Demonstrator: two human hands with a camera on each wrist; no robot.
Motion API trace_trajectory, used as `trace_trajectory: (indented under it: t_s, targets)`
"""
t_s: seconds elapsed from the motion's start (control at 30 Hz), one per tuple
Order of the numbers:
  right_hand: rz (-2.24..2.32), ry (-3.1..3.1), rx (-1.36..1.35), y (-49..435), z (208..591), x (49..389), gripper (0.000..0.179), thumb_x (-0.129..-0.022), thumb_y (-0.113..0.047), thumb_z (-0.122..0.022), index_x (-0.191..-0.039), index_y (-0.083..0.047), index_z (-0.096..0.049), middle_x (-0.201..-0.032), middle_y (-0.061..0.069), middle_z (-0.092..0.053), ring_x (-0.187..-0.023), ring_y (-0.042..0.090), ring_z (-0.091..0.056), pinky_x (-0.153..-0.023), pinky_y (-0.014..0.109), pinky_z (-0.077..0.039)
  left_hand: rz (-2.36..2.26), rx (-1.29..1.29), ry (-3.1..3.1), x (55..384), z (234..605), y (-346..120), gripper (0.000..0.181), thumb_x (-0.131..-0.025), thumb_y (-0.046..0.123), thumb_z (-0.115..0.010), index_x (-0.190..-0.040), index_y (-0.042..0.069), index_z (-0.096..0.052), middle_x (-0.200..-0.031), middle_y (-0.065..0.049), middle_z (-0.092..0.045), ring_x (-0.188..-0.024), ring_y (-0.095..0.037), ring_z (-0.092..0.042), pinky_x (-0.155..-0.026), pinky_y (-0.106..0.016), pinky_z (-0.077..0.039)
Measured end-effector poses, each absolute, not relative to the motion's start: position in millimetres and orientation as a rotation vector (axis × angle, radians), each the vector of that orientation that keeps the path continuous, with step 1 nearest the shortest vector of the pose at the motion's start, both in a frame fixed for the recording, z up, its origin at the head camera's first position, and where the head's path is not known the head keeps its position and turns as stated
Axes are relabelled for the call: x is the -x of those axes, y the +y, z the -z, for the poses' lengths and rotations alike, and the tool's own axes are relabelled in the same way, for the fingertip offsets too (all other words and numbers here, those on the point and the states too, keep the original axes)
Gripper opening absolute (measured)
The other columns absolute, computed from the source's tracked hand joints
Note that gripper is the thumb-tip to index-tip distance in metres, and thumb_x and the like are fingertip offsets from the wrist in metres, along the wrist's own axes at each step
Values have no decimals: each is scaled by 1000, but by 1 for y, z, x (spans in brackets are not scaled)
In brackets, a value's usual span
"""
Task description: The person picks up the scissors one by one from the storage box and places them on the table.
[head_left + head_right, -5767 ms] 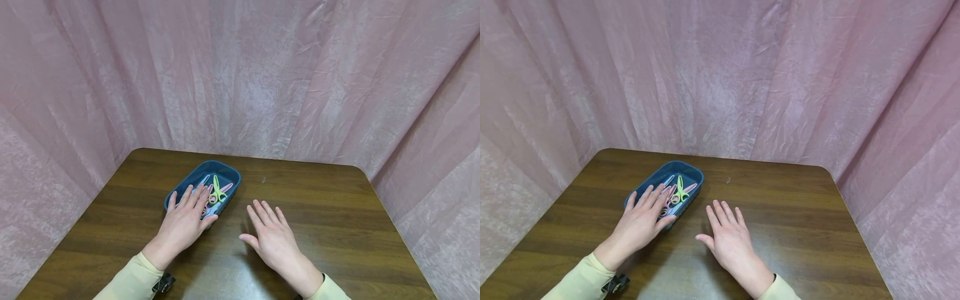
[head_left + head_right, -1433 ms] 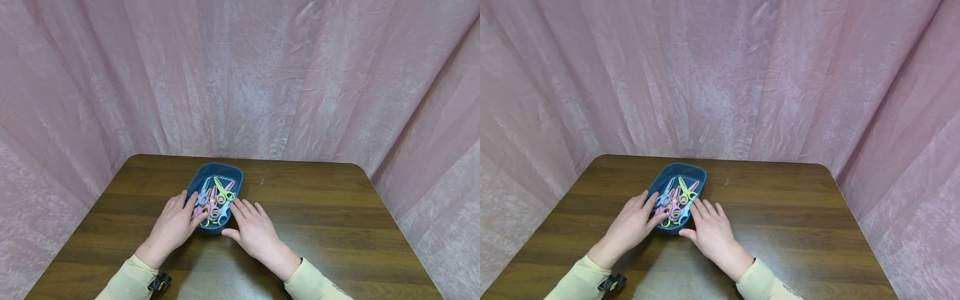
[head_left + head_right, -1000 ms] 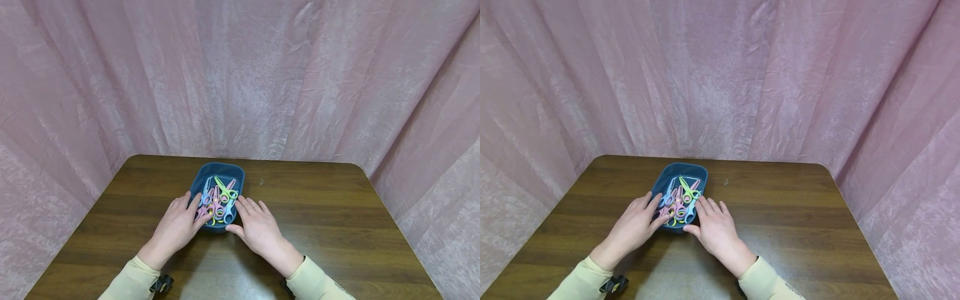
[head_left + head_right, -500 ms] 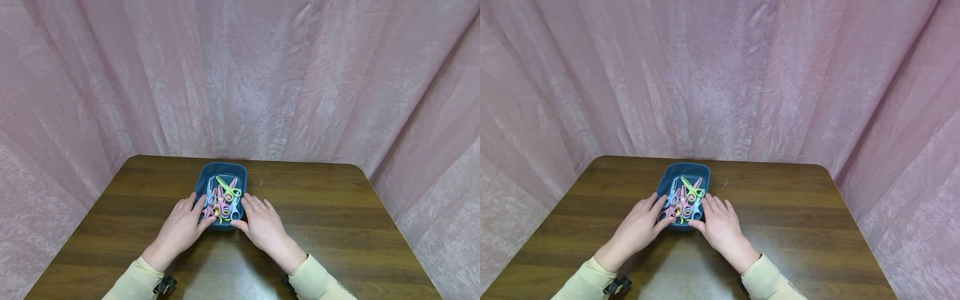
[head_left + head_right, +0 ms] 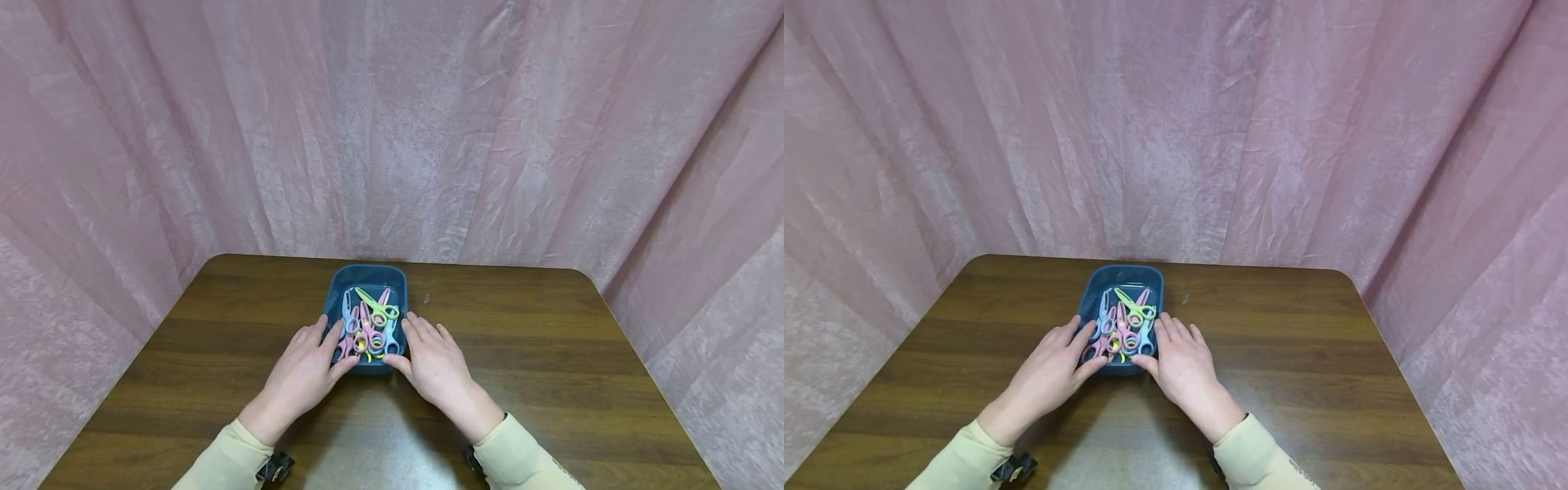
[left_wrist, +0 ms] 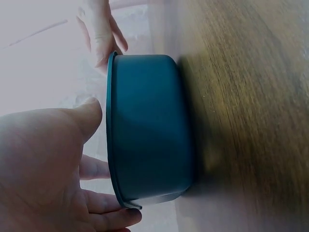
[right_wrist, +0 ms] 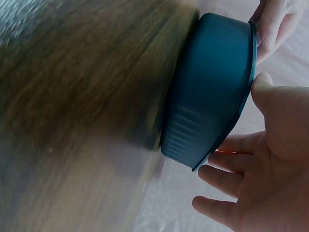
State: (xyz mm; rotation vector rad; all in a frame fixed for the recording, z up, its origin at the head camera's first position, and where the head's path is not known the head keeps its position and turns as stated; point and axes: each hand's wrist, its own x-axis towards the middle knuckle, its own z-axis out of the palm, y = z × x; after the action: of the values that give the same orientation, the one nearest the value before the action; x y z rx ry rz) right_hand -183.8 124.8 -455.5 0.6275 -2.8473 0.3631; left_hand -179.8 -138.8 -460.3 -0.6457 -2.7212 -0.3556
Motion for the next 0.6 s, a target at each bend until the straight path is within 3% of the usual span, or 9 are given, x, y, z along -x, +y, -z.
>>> trace_trajectory:
  t_s: [0.43,0.6]
  targets:
    - [-358,-2874,-594,129,457,188,77,-108,-58,-66,-157,2,-58,-161,21,-56,-148,38,-56,-123,61,-41,370,660,-2720,182,460,-135,75,-104,51,-77,-151,-5,-62,-151,-40,-56,-133,-55,-62,-119,-62,-45]
    - [-372,-2883,-589,130,457,189,77,-107,-57,-67,-157,1,-58,-162,21,-56,-148,39,-55,-123,61,-40,378,651,-2747,184,459,-139,73,-105,49,-76,-150,-6,-63,-152,-35,-59,-137,-51,-61,-119,-63,-44]
